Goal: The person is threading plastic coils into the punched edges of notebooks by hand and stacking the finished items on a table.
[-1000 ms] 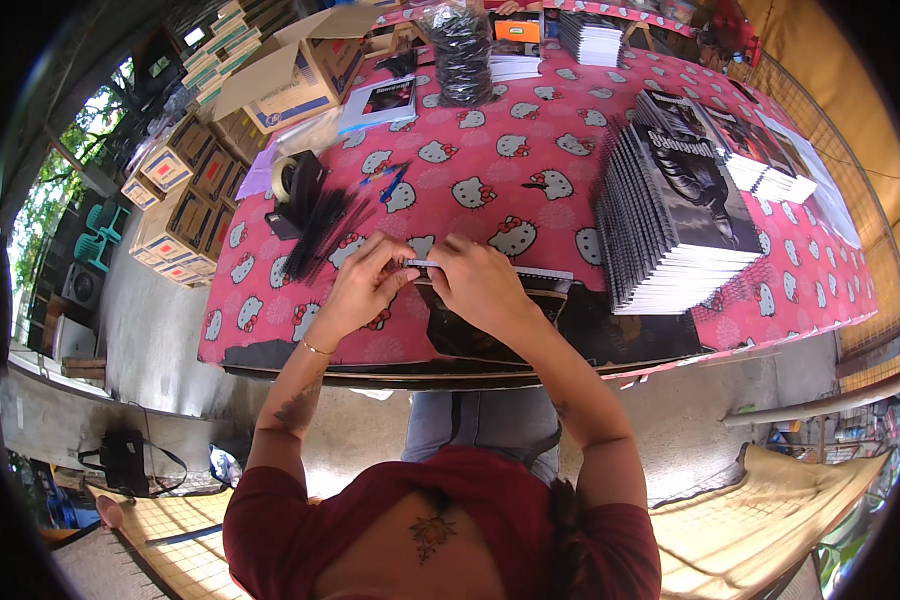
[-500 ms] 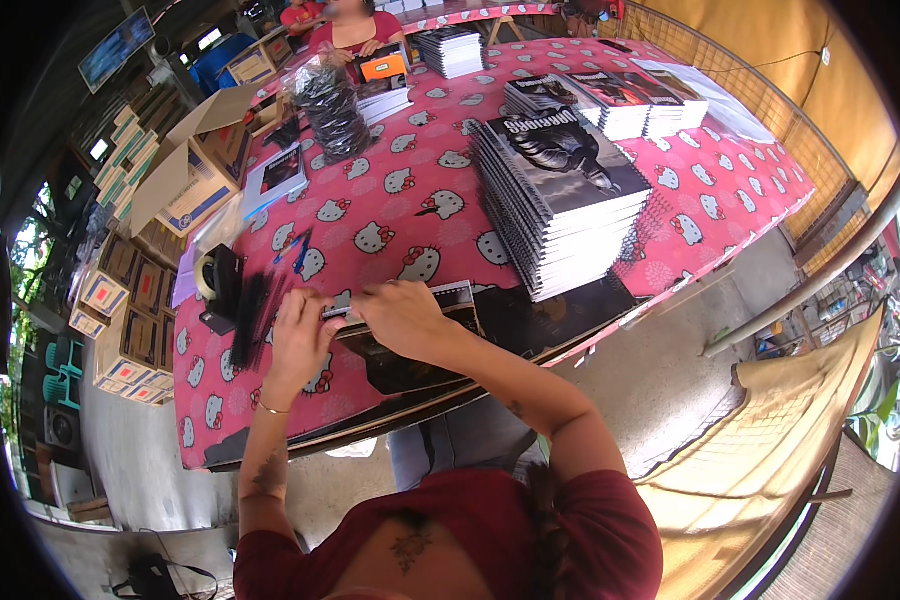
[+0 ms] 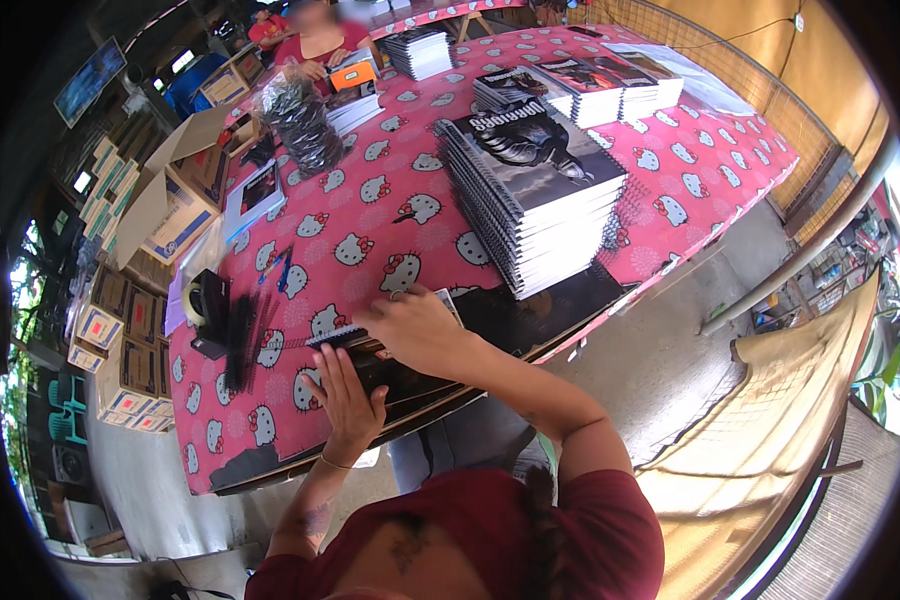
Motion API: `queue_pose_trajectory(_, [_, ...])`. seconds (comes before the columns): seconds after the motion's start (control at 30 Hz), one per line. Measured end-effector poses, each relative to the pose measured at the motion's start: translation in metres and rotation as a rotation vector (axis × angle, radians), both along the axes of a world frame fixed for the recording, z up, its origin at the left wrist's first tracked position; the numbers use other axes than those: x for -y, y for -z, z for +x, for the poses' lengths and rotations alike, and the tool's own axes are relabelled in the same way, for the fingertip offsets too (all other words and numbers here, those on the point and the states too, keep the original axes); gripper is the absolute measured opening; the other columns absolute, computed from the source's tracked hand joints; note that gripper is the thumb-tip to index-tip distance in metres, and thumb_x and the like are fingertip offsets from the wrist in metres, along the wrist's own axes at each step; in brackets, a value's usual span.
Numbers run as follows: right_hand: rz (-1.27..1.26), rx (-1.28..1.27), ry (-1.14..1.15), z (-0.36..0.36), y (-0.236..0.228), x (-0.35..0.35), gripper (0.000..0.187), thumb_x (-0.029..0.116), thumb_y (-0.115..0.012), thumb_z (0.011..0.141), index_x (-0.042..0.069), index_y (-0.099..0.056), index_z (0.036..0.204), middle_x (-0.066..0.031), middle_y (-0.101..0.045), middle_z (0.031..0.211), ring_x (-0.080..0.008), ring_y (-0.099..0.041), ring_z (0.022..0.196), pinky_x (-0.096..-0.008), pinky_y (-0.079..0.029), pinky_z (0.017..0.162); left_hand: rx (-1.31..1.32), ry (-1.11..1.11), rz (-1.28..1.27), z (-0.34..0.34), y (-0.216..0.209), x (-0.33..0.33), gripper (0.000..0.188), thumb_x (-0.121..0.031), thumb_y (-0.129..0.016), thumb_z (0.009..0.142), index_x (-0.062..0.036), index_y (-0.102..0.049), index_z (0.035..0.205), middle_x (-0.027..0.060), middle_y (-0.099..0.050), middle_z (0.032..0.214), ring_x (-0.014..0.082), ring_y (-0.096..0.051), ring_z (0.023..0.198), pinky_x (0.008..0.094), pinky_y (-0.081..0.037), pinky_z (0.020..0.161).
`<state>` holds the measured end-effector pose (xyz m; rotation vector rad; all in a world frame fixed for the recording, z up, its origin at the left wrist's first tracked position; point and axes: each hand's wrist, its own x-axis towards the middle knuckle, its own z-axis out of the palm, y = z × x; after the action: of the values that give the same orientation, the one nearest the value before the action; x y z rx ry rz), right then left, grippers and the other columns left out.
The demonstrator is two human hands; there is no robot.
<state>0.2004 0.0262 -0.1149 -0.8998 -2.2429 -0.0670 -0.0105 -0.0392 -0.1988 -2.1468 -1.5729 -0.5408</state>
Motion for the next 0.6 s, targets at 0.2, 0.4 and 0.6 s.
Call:
queue_pose_trajectory(0.2, [-0.124, 0.016, -0.031, 0.013, -0.001, -0.004, 0.02, 0.019, -0.065, 0.089, 0.013, -0.068, 0.107, -0.0062, -0.07, 0.088, -0.0286, -0.071, 0.076, -0.042, -0.055, 0.068, 0.086, 0.042, -0.066, 0.011, -0.032, -0.021, 0.083, -0.054, -0.041, 0.102, 0.0133, -0.03, 0.15, 0.0364, -0.024, 0.158, 0.0497, -0.019, 0.151, 0.0685, -0.006, 0.118])
queue_pose_trajectory(0.4, [-0.16, 0.063, -0.055, 0.012, 0.0, -0.007, 0.018, 0.02, -0.067, 0.088, 0.013, -0.068, 0.104, -0.0047, -0.07, 0.088, -0.0286, -0.071, 0.076, -0.0431, -0.054, 0.067, 0.064, -0.02, -0.029, 0.015, -0.054, -0.033, 0.087, -0.053, -0.048, 0.099, 0.0142, -0.029, 0.15, 0.0381, -0.024, 0.157, 0.0528, -0.021, 0.149, 0.0688, -0.008, 0.117])
queue_pose_trajectory(0.6, [-0.215, 0.087, -0.059, 0.018, -0.009, -0.007, 0.032, 0.024, -0.077, 0.078, 0.012, -0.064, 0.104, -0.0049, -0.07, 0.09, -0.0289, -0.071, 0.081, -0.043, -0.053, 0.072, 0.173, 0.178, 0.092, 0.028, -0.029, -0.024, 0.085, -0.047, -0.056, 0.096, 0.0121, -0.029, 0.151, 0.0365, -0.025, 0.158, 0.0512, -0.02, 0.15, 0.0684, -0.01, 0.118])
